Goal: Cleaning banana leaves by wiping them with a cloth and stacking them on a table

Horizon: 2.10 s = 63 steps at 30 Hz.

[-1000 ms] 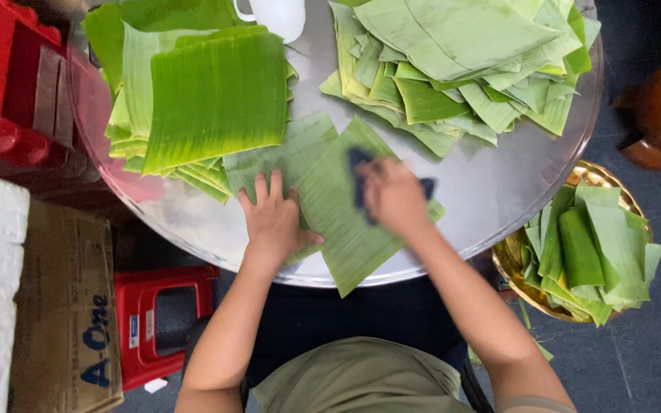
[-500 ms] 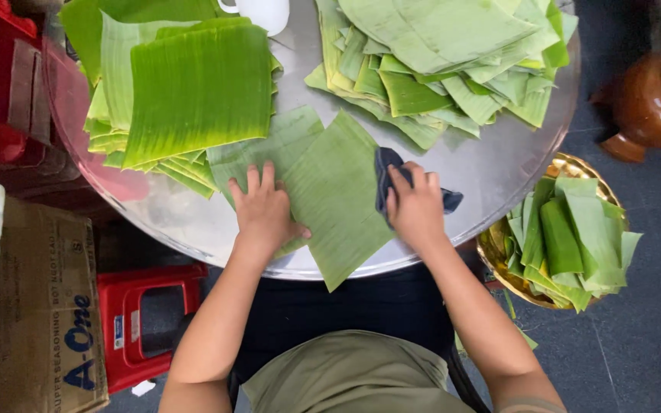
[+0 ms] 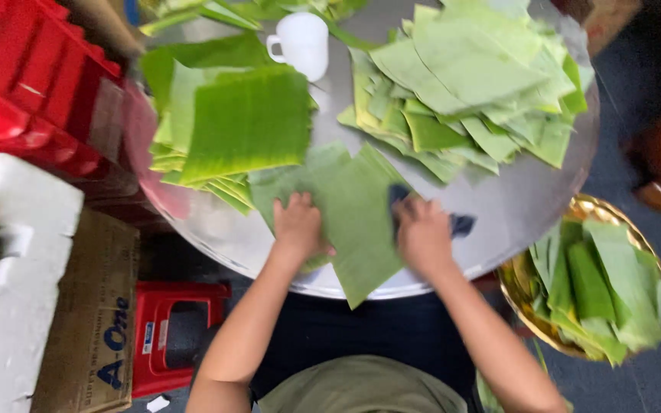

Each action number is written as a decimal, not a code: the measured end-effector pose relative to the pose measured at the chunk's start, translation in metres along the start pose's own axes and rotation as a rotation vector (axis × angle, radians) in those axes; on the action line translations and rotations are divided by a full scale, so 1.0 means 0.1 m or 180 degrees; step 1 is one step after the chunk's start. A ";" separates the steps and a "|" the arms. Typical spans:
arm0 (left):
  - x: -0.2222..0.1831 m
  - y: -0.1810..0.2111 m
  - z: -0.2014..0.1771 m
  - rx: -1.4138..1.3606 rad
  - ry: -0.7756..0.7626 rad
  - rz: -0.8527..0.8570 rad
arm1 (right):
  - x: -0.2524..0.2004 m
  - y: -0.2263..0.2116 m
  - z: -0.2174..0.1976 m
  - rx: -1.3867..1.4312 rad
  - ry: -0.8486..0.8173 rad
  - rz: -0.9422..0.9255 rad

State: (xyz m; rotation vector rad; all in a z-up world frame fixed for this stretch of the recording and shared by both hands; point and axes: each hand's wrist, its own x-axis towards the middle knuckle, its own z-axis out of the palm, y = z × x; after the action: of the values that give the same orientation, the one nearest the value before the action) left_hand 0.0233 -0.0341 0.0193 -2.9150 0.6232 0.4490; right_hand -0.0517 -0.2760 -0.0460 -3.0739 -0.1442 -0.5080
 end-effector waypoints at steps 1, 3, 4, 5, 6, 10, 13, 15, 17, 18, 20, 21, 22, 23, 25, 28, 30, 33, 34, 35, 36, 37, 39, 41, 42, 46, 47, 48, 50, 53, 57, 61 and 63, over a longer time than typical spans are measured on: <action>0.02 -0.04 -0.01 -0.0001 0.0047 -0.0061 | 0.06 -0.21 0.02 0.0009 0.0053 -0.0055; 0.03 -0.02 0.04 -0.0075 0.0101 0.0030 | 0.06 -0.59 0.06 0.0759 -0.0558 -0.1027; 0.02 -0.01 0.07 -0.0094 0.0104 0.0002 | 0.18 -0.65 0.06 0.0757 -0.0563 -0.1061; 0.01 0.00 0.09 -0.0071 0.0158 -0.0021 | 0.30 -0.70 0.05 0.0749 -0.0655 -0.1161; 0.00 -0.01 0.08 -0.0023 0.0215 -0.0034 | 0.43 -0.78 0.04 0.0751 -0.0731 -0.1242; -0.02 -0.08 0.11 -0.0157 0.0217 0.0008 | 0.96 -0.56 0.20 0.0649 -0.0415 -0.0577; -0.05 -0.09 0.07 -0.0262 0.0256 0.0055 | 0.99 -0.70 0.28 0.0206 -0.0288 -0.0052; -0.05 -0.09 0.08 -0.0341 0.0162 0.0009 | 0.79 -0.99 0.19 0.0389 -0.0676 -0.0898; -0.12 -0.09 0.01 -0.0336 0.0180 0.0007 | 0.74 -0.92 0.02 0.0564 -0.0657 -0.0970; -0.18 -0.09 -0.02 -0.0330 0.0182 -0.0007 | 0.70 -0.89 -0.07 0.0756 -0.0647 -0.1047; -0.17 -0.11 0.02 -0.0377 0.0193 0.0001 | 0.81 -0.49 0.12 0.0523 -0.0401 -0.0650; -0.17 -0.12 0.03 -0.0414 0.0207 0.0015 | 0.85 -0.29 0.21 0.0293 -0.0147 -0.0245; -0.19 -0.12 0.03 -0.0398 0.0213 0.0015 | 0.76 -0.23 0.20 0.0301 -0.0133 -0.0238; -0.21 -0.11 0.03 -0.0442 0.0247 0.0039 | 0.67 -0.17 0.18 0.0200 -0.0075 -0.0109; -0.20 -0.12 0.00 -0.0454 0.0324 0.0089 | 0.43 -0.11 0.10 0.0087 0.0033 0.0050; -0.16 -0.12 0.05 -0.0525 0.0354 0.0138 | -0.05 0.00 0.00 0.0128 -0.0215 0.0018; -0.13 -0.11 0.12 -0.0438 0.0411 0.0132 | -0.30 0.21 0.01 0.0043 -0.0378 0.0386; -0.08 -0.07 0.15 -0.0356 0.0456 0.0157 | -0.44 0.40 -0.08 0.0067 -0.0253 0.0911; -0.09 -0.08 0.14 -0.0336 0.0461 0.0146 | -0.49 0.40 -0.14 0.0087 -0.0240 0.0911; -0.10 -0.07 0.13 -0.0453 0.0470 0.0195 | -0.54 0.41 -0.21 0.0281 -0.0327 0.0627; -0.09 -0.07 0.09 -0.0560 0.0494 0.0253 | -0.58 0.42 -0.28 0.0470 -0.0394 0.0348; -0.11 -0.07 0.00 -0.0530 0.0513 0.0251 | -0.63 0.42 -0.30 0.0485 -0.0362 0.0355; -0.17 -0.01 -0.12 -0.1413 0.0561 0.0110 | -0.76 0.47 -0.35 0.1430 -0.0244 0.0090; 0.18 -0.04 0.23 -0.1699 0.0775 -0.0065 | -0.84 0.60 -0.20 0.1596 -0.0007 -0.0007; 0.35 -0.06 0.40 -0.1961 0.0995 -0.0221 | -0.89 0.67 -0.11 0.1765 0.0253 -0.0080; 0.89 -0.16 0.92 -0.2108 0.1274 -0.0508 | -0.94 0.93 -0.14 0.1823 0.0429 -0.0052; 0.86 -0.17 0.86 -0.2177 0.1311 -0.0583 | -0.97 1.03 -0.10 0.1762 0.0595 0.0090; 0.82 -0.15 0.81 -0.2263 0.1347 -0.0671 | -1.00 1.14 -0.07 0.1693 0.0746 0.0217; 0.55 -0.12 0.44 -0.2328 0.1586 -0.0506 | -1.08 1.29 0.06 0.1592 0.0854 0.0373; 0.31 -0.14 -0.10 -0.2505 0.2099 -0.0357 | -1.11 1.31 0.12 0.1512 0.0995 0.0578; 0.29 -0.51 -0.68 -0.2772 0.3353 -0.0300 | -1.11 1.31 0.12 0.1566 0.1120 0.0562; 0.76 -1.53 -0.66 -0.2614 0.4036 -0.1136 | -1.10 1.24 0.05 0.1613 0.1073 0.0642; 1.03 -2.08 -0.44 -0.2657 0.4456 -0.1983 | -1.12 1.25 0.07 0.1585 0.1032 0.0701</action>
State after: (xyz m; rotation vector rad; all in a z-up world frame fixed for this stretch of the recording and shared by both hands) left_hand 0.2108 0.1072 0.0411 -3.4200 -0.6335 -1.8975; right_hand -0.1433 -0.4099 -0.0897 -2.4509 0.0664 -0.8038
